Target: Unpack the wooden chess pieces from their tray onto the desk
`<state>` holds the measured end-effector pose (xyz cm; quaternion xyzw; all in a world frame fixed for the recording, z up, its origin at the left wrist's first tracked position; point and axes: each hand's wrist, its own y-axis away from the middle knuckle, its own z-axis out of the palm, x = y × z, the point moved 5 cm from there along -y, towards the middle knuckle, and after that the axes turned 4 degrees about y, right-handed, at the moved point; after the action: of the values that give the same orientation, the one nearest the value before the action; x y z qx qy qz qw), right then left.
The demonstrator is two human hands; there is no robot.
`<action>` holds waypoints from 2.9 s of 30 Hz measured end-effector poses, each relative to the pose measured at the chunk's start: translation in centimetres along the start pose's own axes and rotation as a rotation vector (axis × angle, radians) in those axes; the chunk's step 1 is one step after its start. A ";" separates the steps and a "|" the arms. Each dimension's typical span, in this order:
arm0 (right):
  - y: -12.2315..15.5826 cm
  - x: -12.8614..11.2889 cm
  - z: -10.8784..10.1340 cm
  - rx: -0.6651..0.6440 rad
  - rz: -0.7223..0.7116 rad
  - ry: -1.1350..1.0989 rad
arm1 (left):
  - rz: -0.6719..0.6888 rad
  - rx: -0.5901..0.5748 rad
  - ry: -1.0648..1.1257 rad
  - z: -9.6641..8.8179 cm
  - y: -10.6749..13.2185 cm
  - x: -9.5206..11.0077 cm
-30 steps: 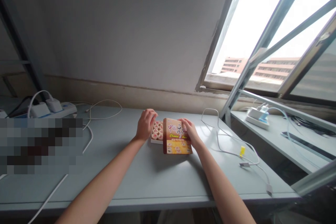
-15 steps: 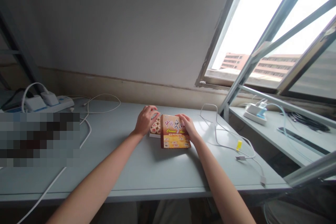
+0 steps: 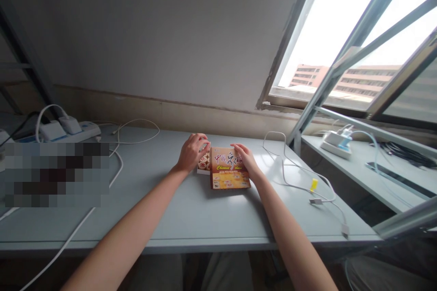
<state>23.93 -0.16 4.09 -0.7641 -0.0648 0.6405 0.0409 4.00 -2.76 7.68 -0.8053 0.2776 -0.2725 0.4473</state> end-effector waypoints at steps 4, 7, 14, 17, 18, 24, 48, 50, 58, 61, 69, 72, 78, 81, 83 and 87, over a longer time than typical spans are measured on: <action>-0.1 0.2 0.0 0.001 0.012 0.009 | 0.036 -0.019 -0.002 0.0 0.1 0.3; -0.2 0.2 0.0 -0.012 0.003 0.009 | 0.057 -0.033 -0.009 0.1 0.1 0.6; 0.0 0.1 0.0 -0.011 0.012 0.016 | 0.077 -0.036 -0.026 0.2 0.2 0.9; 0.1 -0.1 0.0 -0.011 0.019 0.024 | 0.077 -0.038 -0.018 0.2 0.2 0.9; 0.1 -0.1 0.0 -0.012 0.017 0.028 | 0.077 -0.038 -0.014 0.2 0.2 0.9; 0.1 -0.2 0.2 -0.015 0.013 0.039 | 0.086 -0.038 -0.019 0.3 0.2 1.0; 0.2 -0.4 0.4 -0.028 -0.017 0.113 | 0.108 -0.009 -0.021 -0.3 0.2 1.4; 0.2 -0.5 0.4 -0.028 -0.013 0.116 | 0.122 -0.003 -0.028 -0.3 0.2 1.5; 0.2 -0.4 0.4 -0.034 -0.049 0.136 | 0.149 0.009 -0.038 -0.5 0.1 1.8; 0.2 -0.4 0.5 -0.036 -0.056 0.144 | 0.152 0.011 -0.045 -0.5 0.1 1.8; 0.4 -0.6 0.6 -0.046 -0.032 0.175 | 0.177 0.022 -0.065 -0.5 0.1 1.8; 0.3 -0.7 0.6 -0.050 -0.049 0.190 | 0.186 0.030 -0.064 -0.4 0.1 1.8; 0.3 -0.8 0.6 -0.053 -0.050 0.199 | 0.201 0.043 -0.062 -0.4 0.1 1.9; 0.3 -0.8 0.7 -0.058 -0.043 0.197 | 0.198 0.038 -0.061 -0.5 0.1 2.0; 0.3 -0.7 0.7 -0.060 -0.037 0.198 | 0.196 0.033 -0.058 -0.5 0.1 2.0; 0.3 -0.8 0.7 -0.059 -0.039 0.201 | 0.207 0.032 -0.067 -0.6 0.0 2.2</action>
<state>23.10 -0.61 4.65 -0.8239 -0.0940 0.5576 0.0369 5.11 -4.62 8.37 -0.7738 0.3398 -0.2025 0.4948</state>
